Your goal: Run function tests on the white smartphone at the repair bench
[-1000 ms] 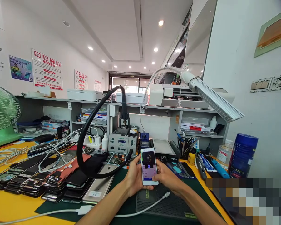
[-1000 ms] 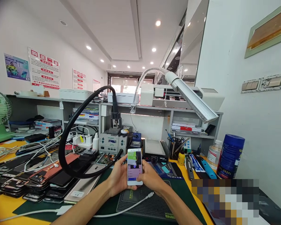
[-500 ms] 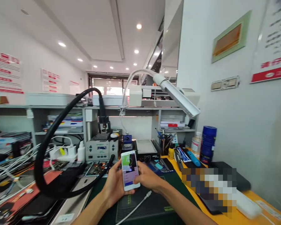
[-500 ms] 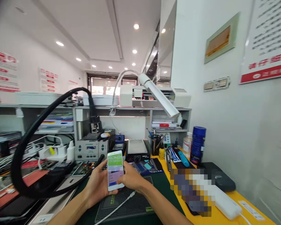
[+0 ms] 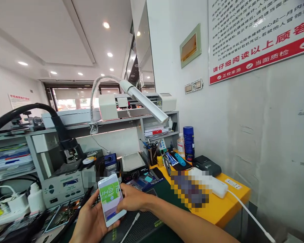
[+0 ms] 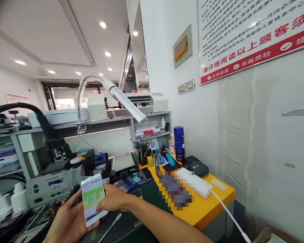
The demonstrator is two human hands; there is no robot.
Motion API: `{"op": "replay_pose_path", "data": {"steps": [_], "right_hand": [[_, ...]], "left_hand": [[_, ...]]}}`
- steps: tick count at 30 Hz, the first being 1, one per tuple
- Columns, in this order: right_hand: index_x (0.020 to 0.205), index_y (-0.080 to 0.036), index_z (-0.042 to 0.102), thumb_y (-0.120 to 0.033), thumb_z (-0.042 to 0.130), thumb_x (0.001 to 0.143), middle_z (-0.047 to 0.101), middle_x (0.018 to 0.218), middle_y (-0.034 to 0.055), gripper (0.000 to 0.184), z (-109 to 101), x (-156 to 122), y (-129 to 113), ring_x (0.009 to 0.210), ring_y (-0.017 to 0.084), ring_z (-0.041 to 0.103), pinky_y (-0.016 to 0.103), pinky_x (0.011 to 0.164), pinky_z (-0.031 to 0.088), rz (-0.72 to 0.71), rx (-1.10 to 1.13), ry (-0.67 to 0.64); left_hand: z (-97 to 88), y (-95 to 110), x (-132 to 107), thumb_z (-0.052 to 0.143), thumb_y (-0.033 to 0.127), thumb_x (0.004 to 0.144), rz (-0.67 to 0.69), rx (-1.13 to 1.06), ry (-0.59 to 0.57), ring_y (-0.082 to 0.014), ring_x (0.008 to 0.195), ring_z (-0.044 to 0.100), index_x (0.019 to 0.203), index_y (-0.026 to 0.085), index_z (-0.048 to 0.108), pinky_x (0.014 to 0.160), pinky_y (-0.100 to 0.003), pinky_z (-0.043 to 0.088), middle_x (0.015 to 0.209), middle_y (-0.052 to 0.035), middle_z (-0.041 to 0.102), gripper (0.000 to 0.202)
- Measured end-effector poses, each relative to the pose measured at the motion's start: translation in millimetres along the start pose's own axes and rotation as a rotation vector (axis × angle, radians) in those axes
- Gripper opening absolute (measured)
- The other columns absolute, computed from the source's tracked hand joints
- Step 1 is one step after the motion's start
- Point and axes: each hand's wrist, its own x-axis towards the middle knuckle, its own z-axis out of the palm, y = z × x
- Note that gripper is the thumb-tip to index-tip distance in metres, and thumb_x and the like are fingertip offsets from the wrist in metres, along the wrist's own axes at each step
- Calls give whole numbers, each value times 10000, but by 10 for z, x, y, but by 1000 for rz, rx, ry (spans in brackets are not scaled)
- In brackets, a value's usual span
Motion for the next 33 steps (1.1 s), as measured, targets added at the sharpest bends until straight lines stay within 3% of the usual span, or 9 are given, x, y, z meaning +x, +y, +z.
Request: {"op": "replay_pose_path", "data": {"steps": [7,17,23,29,33], "right_hand": [[1073,-204,637,-7,739,414,727,1014,5,696,-18,35,33,1058,271,659,327,844,511,31,-9,35],[1097,-198,656,-16,731,445,729,1055,33,681,-23,-11,-1,1074,273,654,311,830,504,29,-22,20],[1056,-194,668,-47,703,475,735,1023,30,600,-28,37,75,1019,263,666,310,794,501,-6,-6,20],[1015,-196,669,-47,708,446,734,975,15,590,-24,38,87,975,248,672,306,784,490,6,10,44],[998,-201,641,-41,707,438,717,910,-3,586,-12,23,64,928,240,665,315,769,491,22,28,60]], "left_hand": [[7,-2,-2,460,408,939,4,44,38,-363,681,714,1407,75,442,591,-477,561,876,-200,739,575],[26,-4,10,467,428,944,4,33,44,-352,682,716,1423,82,435,581,-479,562,974,-243,735,591],[33,-4,-4,484,439,940,-8,51,28,-370,726,722,1380,66,474,594,-470,563,933,-227,735,577],[11,-28,3,508,432,930,-11,28,2,-309,634,694,1254,82,558,574,-451,559,866,-184,733,480],[-29,-41,61,539,479,909,-20,43,-13,-322,668,703,1210,90,583,583,-441,562,852,-176,727,494]]}}
